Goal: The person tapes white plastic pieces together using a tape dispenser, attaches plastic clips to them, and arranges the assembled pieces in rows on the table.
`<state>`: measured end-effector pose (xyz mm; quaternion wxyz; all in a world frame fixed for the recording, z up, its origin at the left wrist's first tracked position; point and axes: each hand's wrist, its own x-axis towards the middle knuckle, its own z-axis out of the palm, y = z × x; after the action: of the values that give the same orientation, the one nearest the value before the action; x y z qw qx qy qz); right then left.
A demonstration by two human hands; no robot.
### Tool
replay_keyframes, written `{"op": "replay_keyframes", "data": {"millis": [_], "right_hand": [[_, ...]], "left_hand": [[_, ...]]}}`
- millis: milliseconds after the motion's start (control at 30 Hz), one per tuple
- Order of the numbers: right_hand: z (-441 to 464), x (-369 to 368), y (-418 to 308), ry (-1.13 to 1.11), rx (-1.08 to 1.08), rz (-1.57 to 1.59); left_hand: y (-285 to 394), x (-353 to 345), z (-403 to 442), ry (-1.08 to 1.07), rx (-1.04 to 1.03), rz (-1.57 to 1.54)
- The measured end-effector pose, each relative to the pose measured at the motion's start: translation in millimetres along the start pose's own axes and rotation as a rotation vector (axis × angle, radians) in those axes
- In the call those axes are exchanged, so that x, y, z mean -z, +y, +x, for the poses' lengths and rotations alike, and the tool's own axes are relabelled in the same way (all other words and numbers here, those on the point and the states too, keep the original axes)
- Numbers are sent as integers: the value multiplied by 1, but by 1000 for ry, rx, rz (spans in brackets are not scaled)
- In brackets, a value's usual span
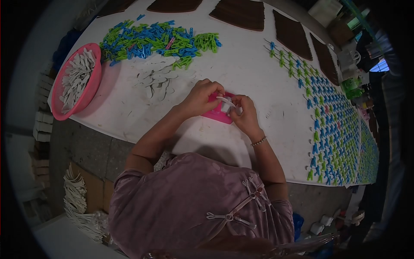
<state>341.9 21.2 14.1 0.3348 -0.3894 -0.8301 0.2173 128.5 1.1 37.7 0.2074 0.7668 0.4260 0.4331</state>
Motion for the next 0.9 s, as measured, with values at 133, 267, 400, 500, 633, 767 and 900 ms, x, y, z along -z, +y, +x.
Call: {"op": "replay_keyframes", "data": {"millis": [133, 267, 400, 500, 633, 767, 900], "right_hand": [[-5, 6, 5, 11, 19, -35], [-7, 9, 7, 8, 23, -45], [-7, 9, 7, 2, 34, -65], [-8, 14, 7, 20, 61, -93], [-6, 35, -4, 36, 92, -138], [2, 53, -23, 34, 91, -179], [18, 59, -38, -40, 151, -145]], "left_hand": [[-6, -9, -2, -22, 22, -11], [-14, -15, -2, -31, -10, -1], [-11, -13, -1, -33, 10, -17], [-10, -15, 1, -53, 16, -26], [-10, -26, 7, -111, 29, -35], [-5, -41, 14, -114, 25, -81], [-7, -44, 13, -84, -2, -120]]}}
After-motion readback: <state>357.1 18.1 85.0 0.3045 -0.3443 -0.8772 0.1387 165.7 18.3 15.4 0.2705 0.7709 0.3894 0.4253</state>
